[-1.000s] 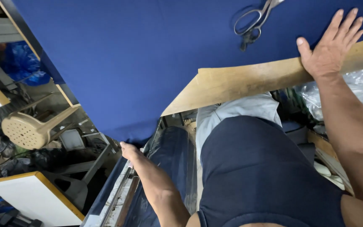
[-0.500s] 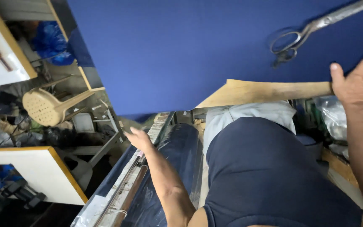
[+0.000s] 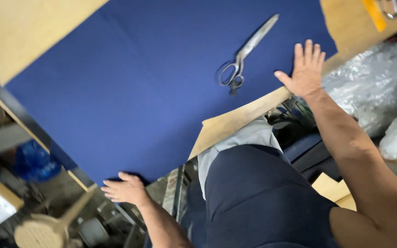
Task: The person traces a pattern onto a blue fabric using a ruler and chalk, then cuts the fabric along the marked lines with shears. They remove the pattern and weights, fold the cut fabric, and place it aside.
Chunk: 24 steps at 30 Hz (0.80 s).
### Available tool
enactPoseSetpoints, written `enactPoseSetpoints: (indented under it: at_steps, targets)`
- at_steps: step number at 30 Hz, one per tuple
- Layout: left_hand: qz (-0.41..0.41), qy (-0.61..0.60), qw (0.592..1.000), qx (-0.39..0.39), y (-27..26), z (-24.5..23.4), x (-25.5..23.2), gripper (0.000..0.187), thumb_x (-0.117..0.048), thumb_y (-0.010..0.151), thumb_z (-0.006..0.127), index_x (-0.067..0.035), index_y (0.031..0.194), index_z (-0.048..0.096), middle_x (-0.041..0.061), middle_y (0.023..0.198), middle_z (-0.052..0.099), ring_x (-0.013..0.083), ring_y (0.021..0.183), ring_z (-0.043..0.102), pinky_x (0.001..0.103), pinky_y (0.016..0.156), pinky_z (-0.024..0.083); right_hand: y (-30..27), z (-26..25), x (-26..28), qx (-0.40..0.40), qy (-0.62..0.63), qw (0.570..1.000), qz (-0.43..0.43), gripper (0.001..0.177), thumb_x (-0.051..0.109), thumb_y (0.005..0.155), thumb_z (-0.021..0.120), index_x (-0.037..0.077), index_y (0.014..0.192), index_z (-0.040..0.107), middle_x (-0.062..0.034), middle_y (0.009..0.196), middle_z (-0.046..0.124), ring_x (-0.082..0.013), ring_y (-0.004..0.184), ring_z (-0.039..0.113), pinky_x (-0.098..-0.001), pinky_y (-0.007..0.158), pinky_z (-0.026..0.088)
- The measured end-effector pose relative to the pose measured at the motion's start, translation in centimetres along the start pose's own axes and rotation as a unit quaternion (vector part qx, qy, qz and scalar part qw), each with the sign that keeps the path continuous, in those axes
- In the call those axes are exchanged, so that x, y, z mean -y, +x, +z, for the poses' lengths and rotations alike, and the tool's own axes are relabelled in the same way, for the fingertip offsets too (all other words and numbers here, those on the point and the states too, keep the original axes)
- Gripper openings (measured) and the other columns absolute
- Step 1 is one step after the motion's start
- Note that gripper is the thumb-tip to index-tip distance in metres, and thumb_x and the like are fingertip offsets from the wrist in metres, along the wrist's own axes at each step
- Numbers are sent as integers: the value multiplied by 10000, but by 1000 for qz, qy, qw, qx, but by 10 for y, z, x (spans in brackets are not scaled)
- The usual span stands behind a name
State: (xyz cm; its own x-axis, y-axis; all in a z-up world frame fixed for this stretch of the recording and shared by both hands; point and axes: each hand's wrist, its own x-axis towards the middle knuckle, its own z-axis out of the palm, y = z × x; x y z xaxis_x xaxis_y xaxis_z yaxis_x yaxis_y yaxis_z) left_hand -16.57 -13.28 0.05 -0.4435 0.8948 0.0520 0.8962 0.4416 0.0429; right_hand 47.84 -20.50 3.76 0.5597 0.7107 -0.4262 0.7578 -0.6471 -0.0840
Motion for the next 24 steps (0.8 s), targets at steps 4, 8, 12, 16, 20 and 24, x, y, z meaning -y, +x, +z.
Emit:
enactPoseSetpoints:
  at_steps: [4, 8, 12, 16, 20, 24]
  targets:
    - [153, -50, 986, -51, -14, -9, -89, 532, -272, 1047, 474, 94, 1432, 507, 380, 1484, 469, 590, 1334, 445, 667, 1087, 322, 4, 14, -14, -52, 7, 998, -34, 1107, 768, 867, 418, 20, 1646, 176, -295, 1681, 67, -522, 1527, 57, -667, 1212, 47]
    - [446, -141, 875, -125, -61, 0, -220, 395, -154, 905, 712, 4, 1264, 669, 264, 1306, 648, 460, 1272, 598, 578, 1128, 414, 16, 42, -33, -254, 10, 959, -128, 1022, 710, 818, 661, 40, 1553, 428, -291, 1567, 370, -560, 1409, 337, -735, 1091, 273]
    - [547, -253, 797, -26, -113, -41, -348, 438, -166, 888, 713, -38, 1302, 654, 201, 1320, 639, 382, 1252, 607, 511, 1117, 439, 18, 42, -48, -267, -1, 953, -146, 824, 671, 974, 496, 74, 1541, 449, -246, 1529, 424, -493, 1398, 390, -686, 1126, 270]
    - [608, -261, 750, -17, -129, -63, -482, 440, -293, 975, 630, -78, 1359, 627, 154, 1369, 626, 327, 1246, 623, 452, 1091, 478, 28, 48, -63, -277, 5, 946, -169, 730, 612, 977, 513, 132, 1527, 497, -213, 1479, 488, -450, 1357, 457, -658, 1133, 316]
    - [667, -234, 703, -75, -134, -49, -623, 484, -365, 963, 655, -122, 1378, 601, 106, 1370, 627, 297, 1246, 634, 435, 1094, 479, 30, 52, -62, -309, 41, 936, -163, 680, 586, 945, 551, 174, 1486, 547, -183, 1464, 521, -419, 1348, 477, -652, 1140, 307]
    - [694, -180, 697, -27, -144, -42, -748, 472, -269, 986, 688, -63, 1383, 537, 117, 1393, 608, 334, 1290, 579, 445, 1130, 455, 23, -1, -58, -289, 7, 945, -153, 539, 536, 943, 540, 185, 1333, 666, -142, 1366, 633, -356, 1181, 595, -556, 1055, 444]
